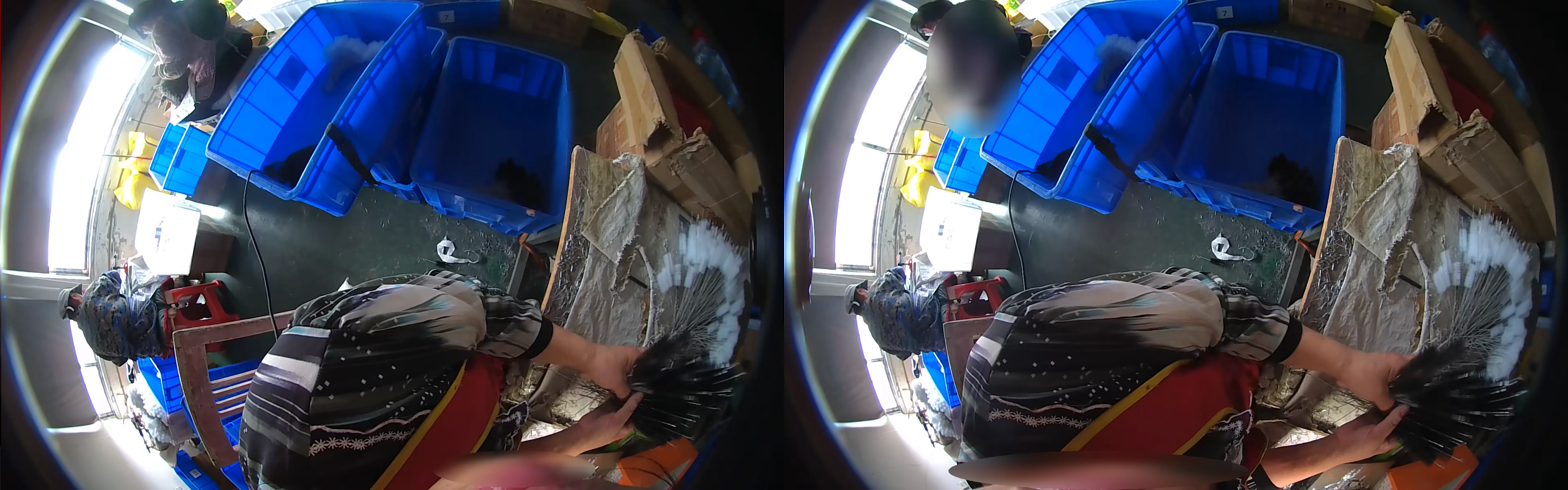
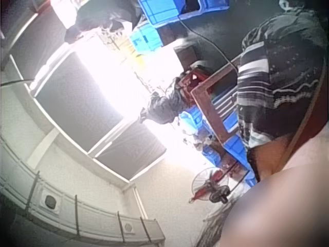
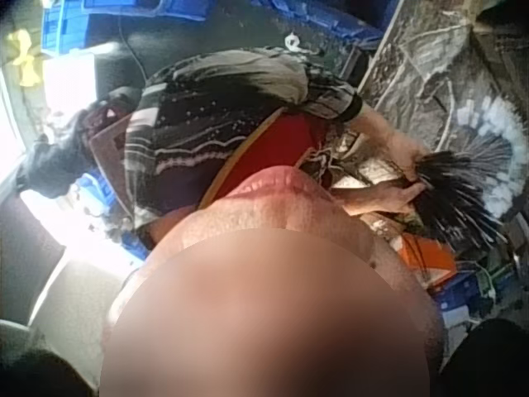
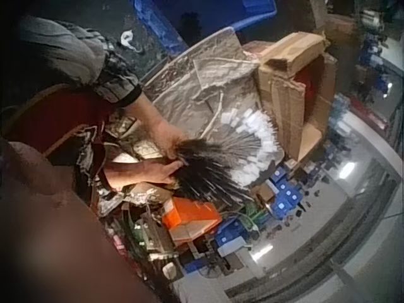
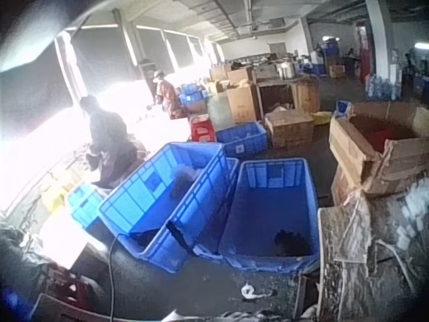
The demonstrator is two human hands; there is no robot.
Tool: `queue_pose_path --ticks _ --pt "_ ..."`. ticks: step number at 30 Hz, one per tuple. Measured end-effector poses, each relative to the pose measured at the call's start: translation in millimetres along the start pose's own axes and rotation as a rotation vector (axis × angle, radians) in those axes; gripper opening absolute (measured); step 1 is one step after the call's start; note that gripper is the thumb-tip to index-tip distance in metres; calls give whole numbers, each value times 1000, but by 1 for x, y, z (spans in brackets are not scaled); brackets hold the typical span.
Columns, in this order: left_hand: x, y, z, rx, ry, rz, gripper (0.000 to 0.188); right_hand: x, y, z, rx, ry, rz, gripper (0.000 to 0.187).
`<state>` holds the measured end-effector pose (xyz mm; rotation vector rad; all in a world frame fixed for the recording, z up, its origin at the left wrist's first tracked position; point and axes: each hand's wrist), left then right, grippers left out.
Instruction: The person assembles brush heads by combining black bristles and silver wire components using a mechanical press.
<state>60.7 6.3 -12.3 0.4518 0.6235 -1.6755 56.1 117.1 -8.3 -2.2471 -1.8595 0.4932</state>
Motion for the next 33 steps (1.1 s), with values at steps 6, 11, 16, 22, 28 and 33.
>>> queue_pose_path --ticks 6,11,16,22,28,33 --pt "-2 8 15 101 60 -35 47 35 -13 2 11 108 -3 29" --pt "-21 4 0 -101 169 35 37 17 -2 -19 226 218 -89 22" --pt "-13 6 38 60 141 316 31 7 -9 -48 202 18 181 15" --pt "-2 14 70 -424 -149 413 16 24 3 -82 619 631 101 19" --pt "41 24 11 283 -1099 372 20 28 19 24 254 1831 -543 47" --pt "58 11 7 -179 -723 428 10 -9 15 -29 121 334 66 20"
Point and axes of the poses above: each hand's wrist, its own y-axis away from the middle knuckle, its own x-axis out of the back of the hand, z = x × y, and after that the axes turned 14 degrees about x, right-handed
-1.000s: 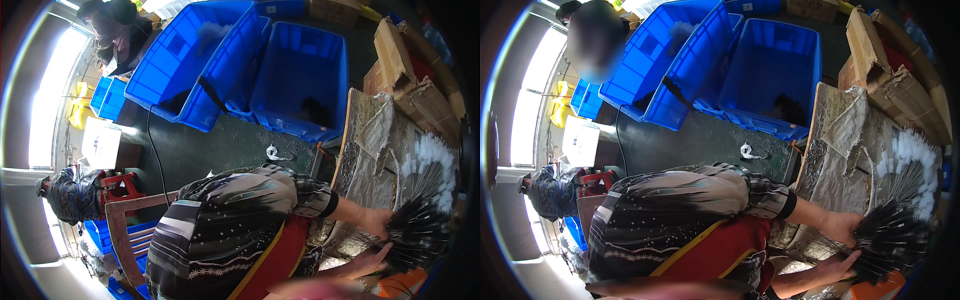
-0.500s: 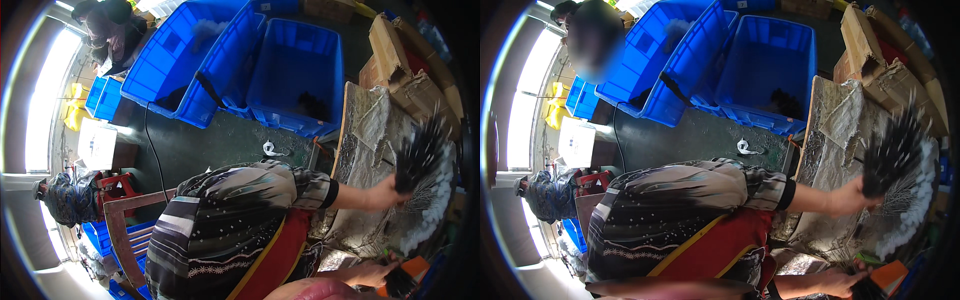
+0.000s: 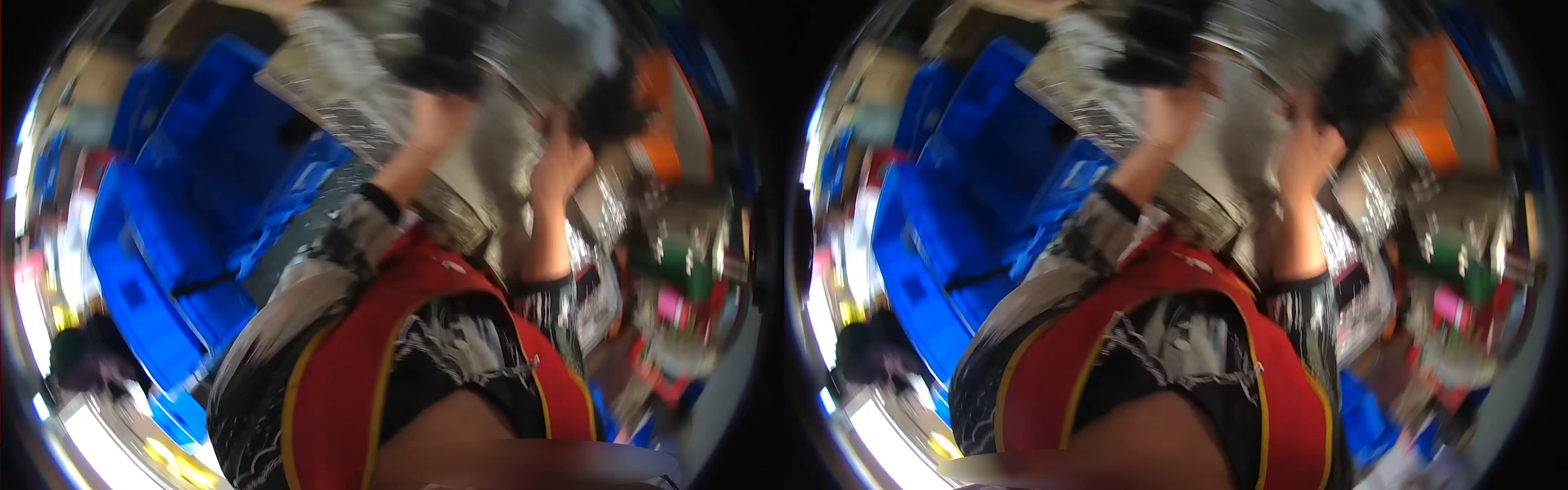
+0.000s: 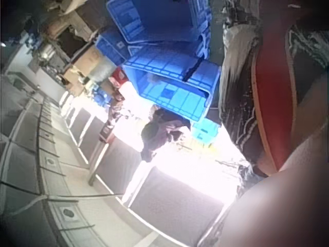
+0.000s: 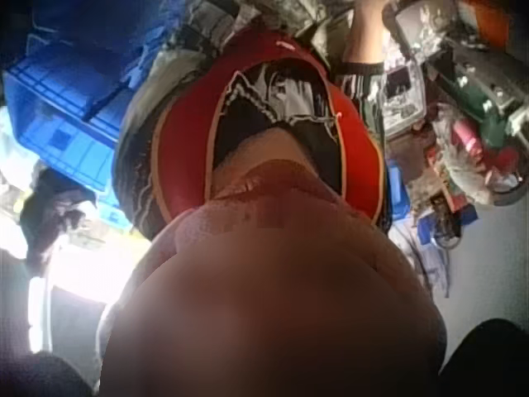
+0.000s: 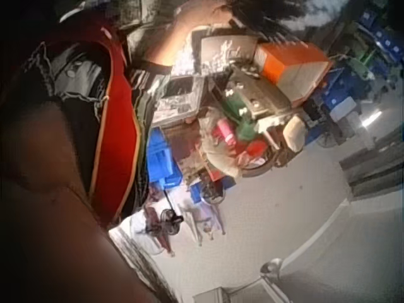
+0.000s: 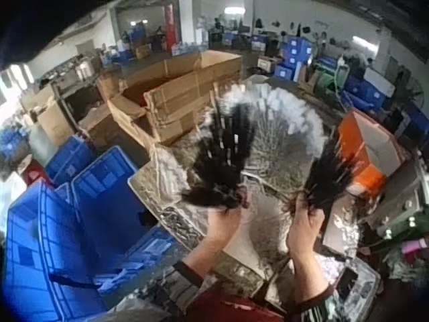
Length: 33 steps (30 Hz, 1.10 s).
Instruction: The person assembles brush heads by combining black bristles and silver wire components using a mechanical press.
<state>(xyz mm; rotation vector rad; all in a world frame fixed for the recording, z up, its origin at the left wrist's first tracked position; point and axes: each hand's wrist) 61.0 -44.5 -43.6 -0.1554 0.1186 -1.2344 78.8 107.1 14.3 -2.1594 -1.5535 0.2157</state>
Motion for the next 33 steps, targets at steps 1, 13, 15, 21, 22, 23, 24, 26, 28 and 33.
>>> queue_pose_path --ticks 1,13,15,21,22,23,24,26,28,33 --pt "-8 1 34 55 -11 -74 10 15 -6 11 32 -173 101 21" --pt "-27 12 3 368 326 -167 18 45 4 37 26 -190 108 22" --pt "-22 10 13 336 322 -195 19 47 0 25 50 -236 134 20" --pt "-19 16 30 203 149 -202 25 45 0 -1 465 196 -29 12" --pt "-19 15 20 129 112 -193 21 38 7 3 413 196 -81 10" --pt "-23 17 13 122 111 -211 21 32 10 12 423 326 -210 11" --pt "-28 20 8 205 155 -222 19 25 20 27 445 311 -229 10" --pt "-31 20 -3 318 286 -275 19 17 26 32 476 288 -242 10" --pt "-26 24 -3 295 288 -257 21 20 36 25 191 -4 -114 11" --pt "-31 18 28 269 366 -195 22 54 -5 16 151 659 -283 28"
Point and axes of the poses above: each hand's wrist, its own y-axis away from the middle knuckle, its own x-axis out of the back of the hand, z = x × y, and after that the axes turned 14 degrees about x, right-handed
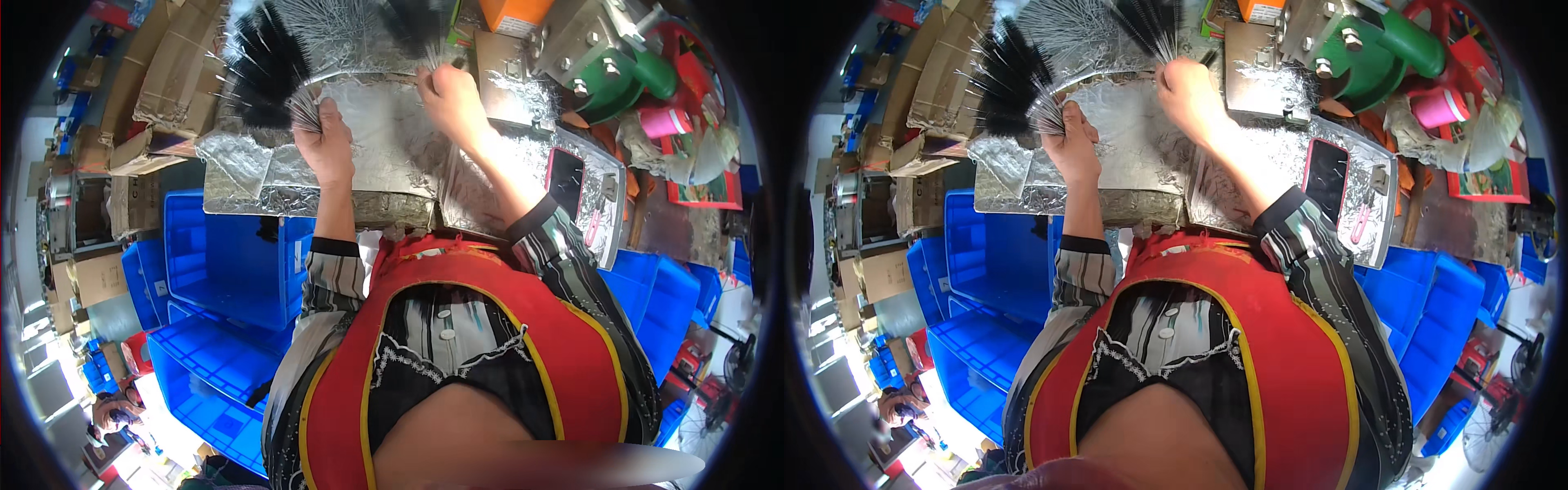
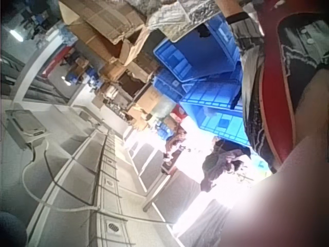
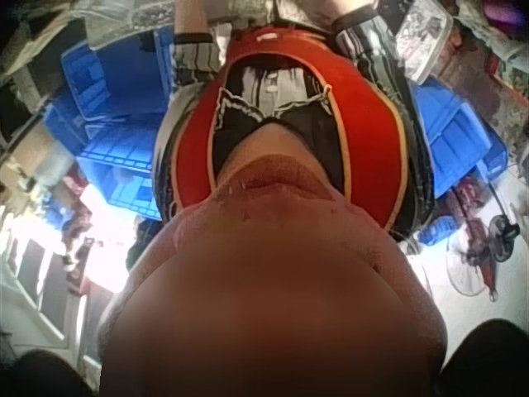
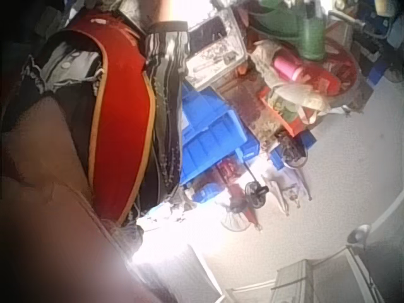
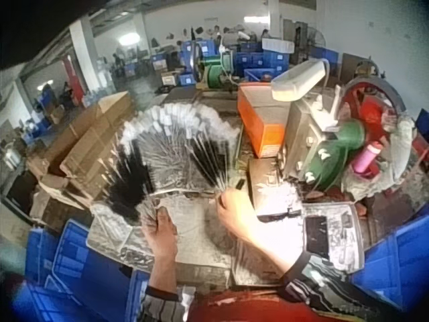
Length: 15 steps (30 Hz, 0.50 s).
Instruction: The person assembles brush heads by combining black bristles and silver wire components using a mechanical press.
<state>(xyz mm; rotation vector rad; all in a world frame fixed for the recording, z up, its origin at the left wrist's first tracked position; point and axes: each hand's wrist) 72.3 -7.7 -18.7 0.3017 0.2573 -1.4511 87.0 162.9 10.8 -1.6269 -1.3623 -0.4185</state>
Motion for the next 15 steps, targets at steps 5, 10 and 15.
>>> queue_pose_path --ticks 5,10,15 --pt "-3 0 -10 282 191 -15 26 -4 0 9 -32 175 -270 24" --pt "4 3 -13 378 249 -10 26 -18 -4 7 -83 253 -351 16" --pt "12 4 -13 407 316 -14 22 -23 -1 7 -153 182 -189 17"
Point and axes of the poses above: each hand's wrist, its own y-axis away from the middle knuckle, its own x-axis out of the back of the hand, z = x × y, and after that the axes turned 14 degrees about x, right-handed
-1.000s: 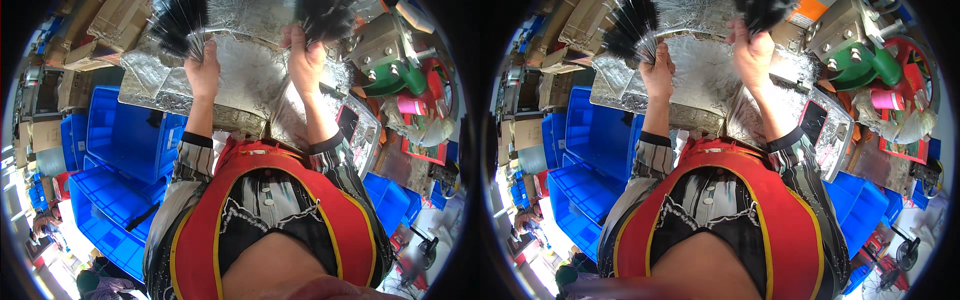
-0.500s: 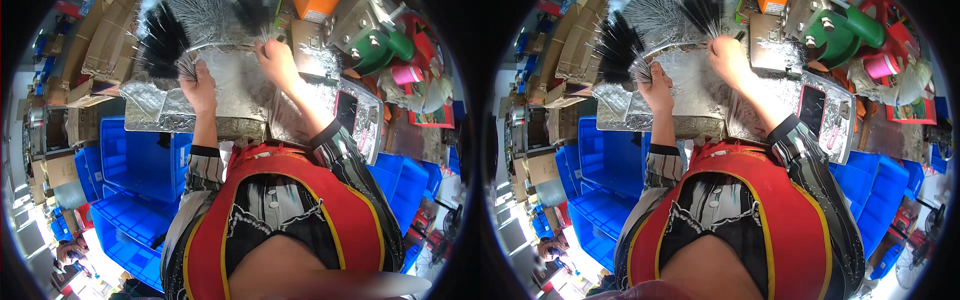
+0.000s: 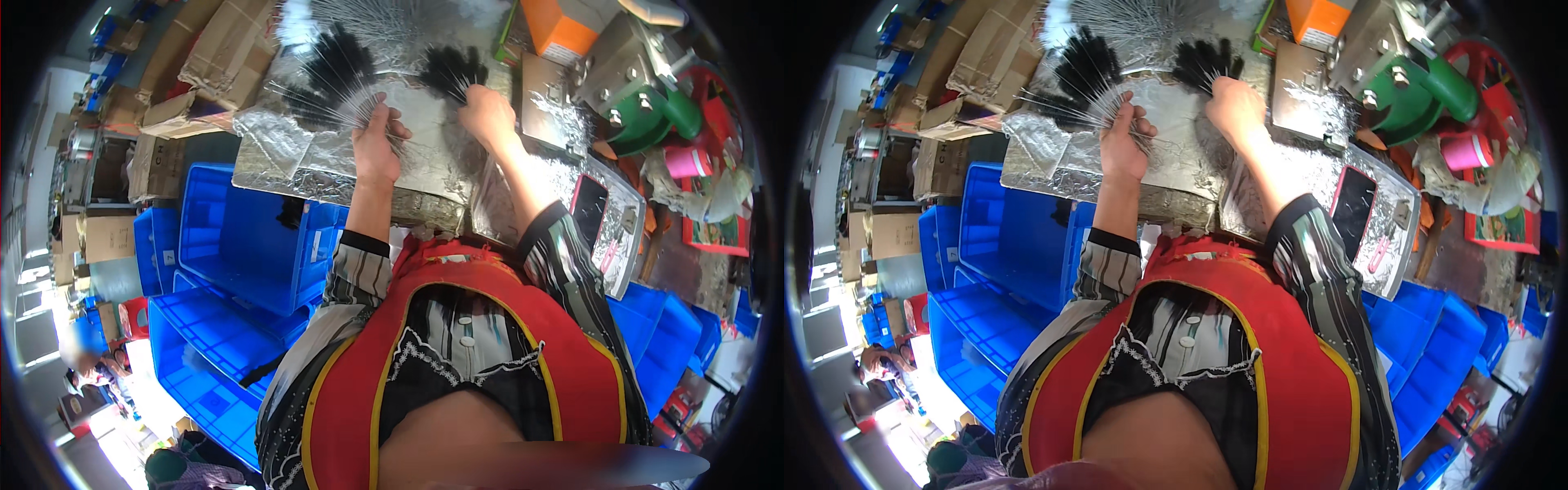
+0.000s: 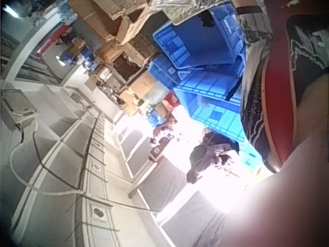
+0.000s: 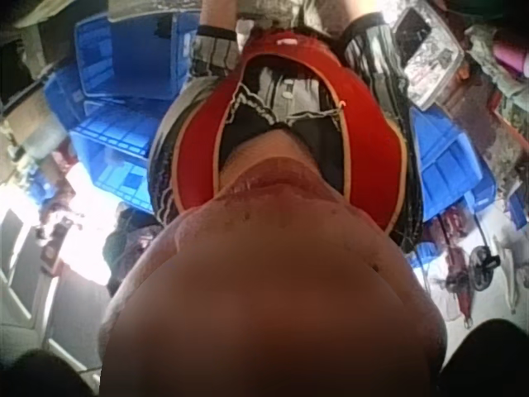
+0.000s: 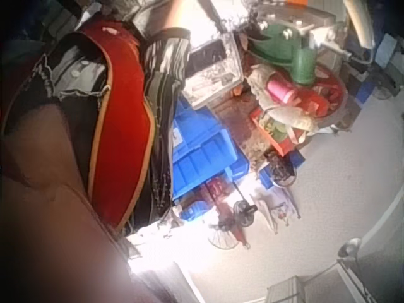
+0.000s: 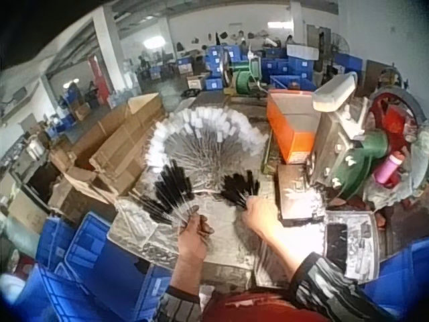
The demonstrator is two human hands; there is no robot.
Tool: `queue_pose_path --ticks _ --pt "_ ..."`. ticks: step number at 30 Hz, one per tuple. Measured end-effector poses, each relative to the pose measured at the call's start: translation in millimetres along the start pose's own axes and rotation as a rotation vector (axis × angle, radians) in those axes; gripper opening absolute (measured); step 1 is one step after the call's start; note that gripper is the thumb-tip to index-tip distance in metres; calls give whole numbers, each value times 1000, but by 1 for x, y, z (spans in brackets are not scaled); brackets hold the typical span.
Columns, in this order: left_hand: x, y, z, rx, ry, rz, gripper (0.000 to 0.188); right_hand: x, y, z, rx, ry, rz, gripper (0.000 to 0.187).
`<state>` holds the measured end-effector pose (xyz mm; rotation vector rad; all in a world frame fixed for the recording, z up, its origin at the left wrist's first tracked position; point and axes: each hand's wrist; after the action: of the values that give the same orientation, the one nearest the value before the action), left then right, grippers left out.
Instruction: The person assembles brush heads by combining black bristles and silver wire components using a mechanical press.
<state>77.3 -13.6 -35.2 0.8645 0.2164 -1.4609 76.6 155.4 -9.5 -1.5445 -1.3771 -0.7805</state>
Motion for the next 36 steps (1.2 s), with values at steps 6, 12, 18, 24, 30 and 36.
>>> queue_pose_path --ticks 6,12,18,24,30,36 --pt "8 3 3 149 55 -46 19 13 11 -21 -25 -246 147 24" --pt "0 14 -2 383 5 -175 45 18 16 -63 289 -138 105 17" --pt "-10 27 10 315 120 -182 37 -1 57 -80 882 65 167 24" --pt "-26 26 24 -147 -139 -187 26 48 34 -60 690 -530 469 27" --pt "-16 26 25 -616 -1165 -165 27 145 -11 -65 629 -824 566 32" --pt "-8 8 -5 -606 -1001 -238 29 104 -21 -54 903 -265 279 36"
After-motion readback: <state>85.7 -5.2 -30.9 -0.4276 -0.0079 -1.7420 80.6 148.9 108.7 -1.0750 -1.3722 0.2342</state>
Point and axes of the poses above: each hand's wrist, its own y-axis away from the middle knuckle, its own x-axis out of the back of the hand, z = x × y, and after that the axes turned 14 degrees about x, right-handed
